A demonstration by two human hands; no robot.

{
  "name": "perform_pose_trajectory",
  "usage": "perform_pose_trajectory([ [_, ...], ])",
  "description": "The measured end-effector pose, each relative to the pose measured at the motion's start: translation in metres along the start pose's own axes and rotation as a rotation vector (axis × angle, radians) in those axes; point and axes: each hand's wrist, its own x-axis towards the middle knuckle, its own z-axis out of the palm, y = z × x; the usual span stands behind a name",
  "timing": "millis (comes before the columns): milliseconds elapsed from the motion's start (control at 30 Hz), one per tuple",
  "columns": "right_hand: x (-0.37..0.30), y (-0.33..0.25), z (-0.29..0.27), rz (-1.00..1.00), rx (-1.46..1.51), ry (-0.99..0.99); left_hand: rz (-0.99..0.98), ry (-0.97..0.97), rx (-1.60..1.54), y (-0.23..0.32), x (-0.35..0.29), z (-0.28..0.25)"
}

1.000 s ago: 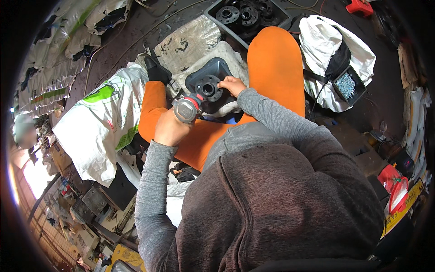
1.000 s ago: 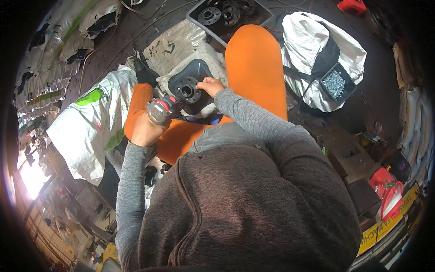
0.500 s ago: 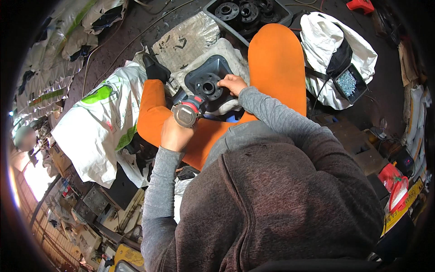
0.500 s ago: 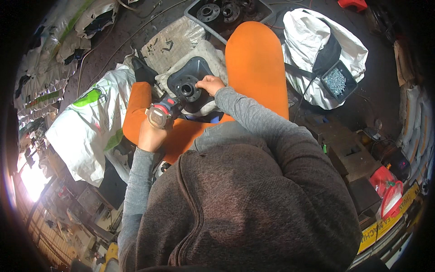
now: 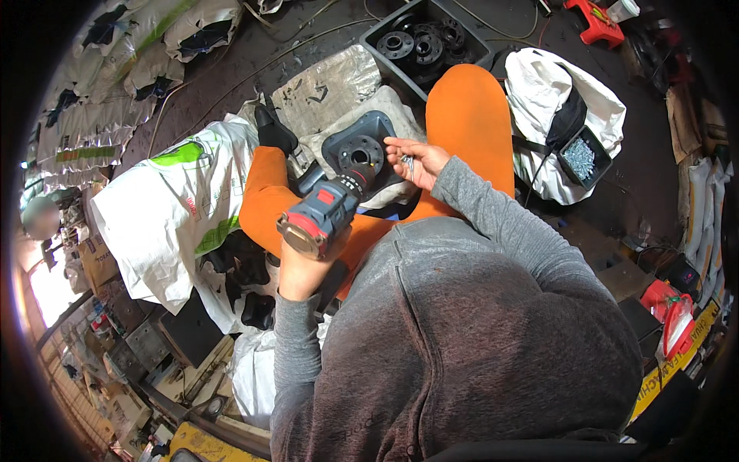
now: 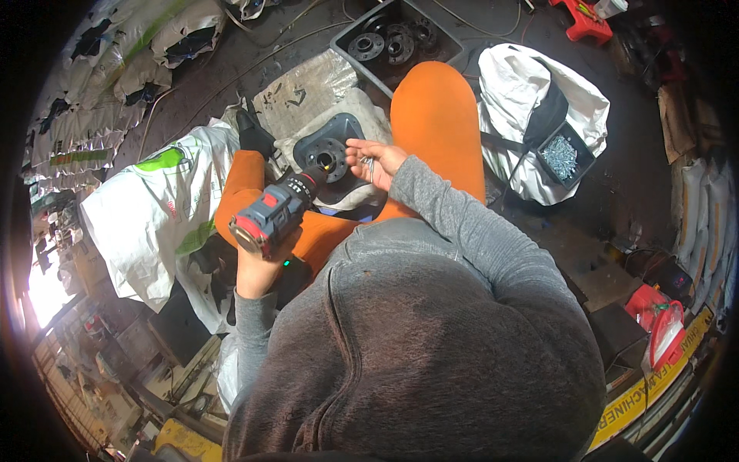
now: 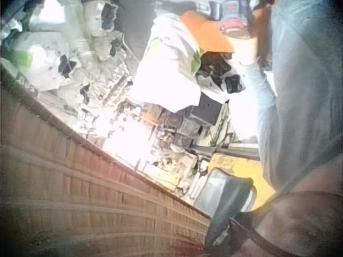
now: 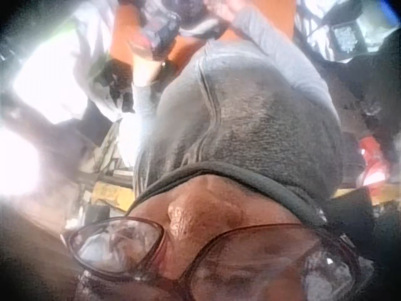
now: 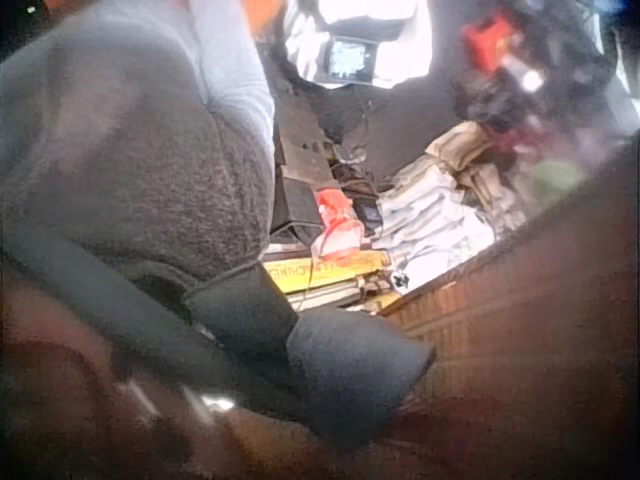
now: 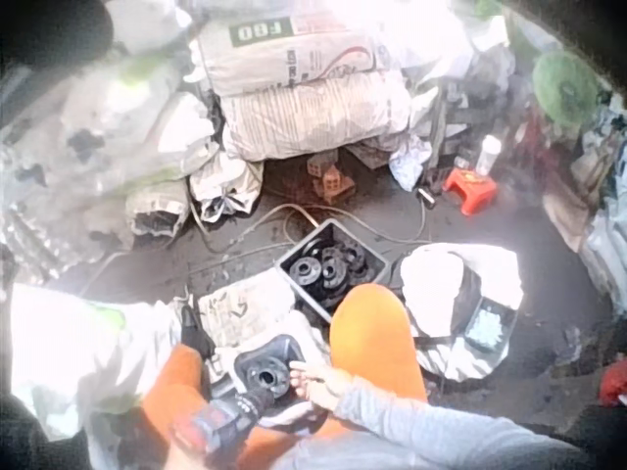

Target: The person sits on the floor and uses a cordless drill to fasten screws into a black mechanical housing. They repeatedly pick up screws, align them in the housing, and drive them in with the drill, occasionally rotating the housing to access different screw holes.

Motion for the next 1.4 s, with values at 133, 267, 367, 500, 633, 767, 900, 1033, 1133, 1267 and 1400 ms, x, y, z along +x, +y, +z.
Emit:
perform_pose_trajectory([
  [133, -0.013, 0.003, 0.019, 0.017, 0.119, -0.148, 0.113, 0.002, 0.004, 0.010, -0.003, 0.003],
  [267, -0.018, 0.004, 0.031, 0.016, 0.035, -0.114, -0.091, -0.007, -0.120, 0.010, -0.013, 0.006],
  [367, -0.017, 0.008, 0.028, 0.055, 0.044, -0.134, -0.056, -0.009, -0.095, 0.012, -0.012, 0.003],
  [500, -0.017, 0.012, 0.035, 0.070, 0.025, -0.091, -0.041, 0.001, -0.110, 0.011, -0.011, 0.002],
  [633, -0.013, 0.012, 0.032, 0.109, -0.029, -0.126, 0.009, 0.019, -0.044, 0.006, -0.011, 0.000],
  [767, -0.014, 0.011, 0.030, 0.161, -0.045, -0.131, -0.032, 0.052, -0.044, 0.005, -0.010, -0.001],
  [900, -0.017, 0.008, 0.040, 0.172, -0.103, -0.187, -0.010, 0.053, -0.025, 0.005, -0.007, -0.003],
  [1033, -0.019, 0.004, 0.043, 0.153, -0.182, -0.142, -0.024, 0.060, -0.014, 0.006, -0.010, -0.003],
  [1133, -0.019, 0.007, 0.043, 0.119, -0.104, -0.012, -0.024, 0.036, 0.001, 0.000, -0.016, -0.004],
  [1267, -0.018, 0.016, 0.044, 0.119, -0.022, 0.045, 0.014, 0.015, 0.029, -0.002, -0.019, 0.003],
  [1400, -0.014, 0.020, 0.040, 0.133, 0.037, 0.053, -0.042, 0.018, -0.034, -0.002, -0.016, 0.008],
])
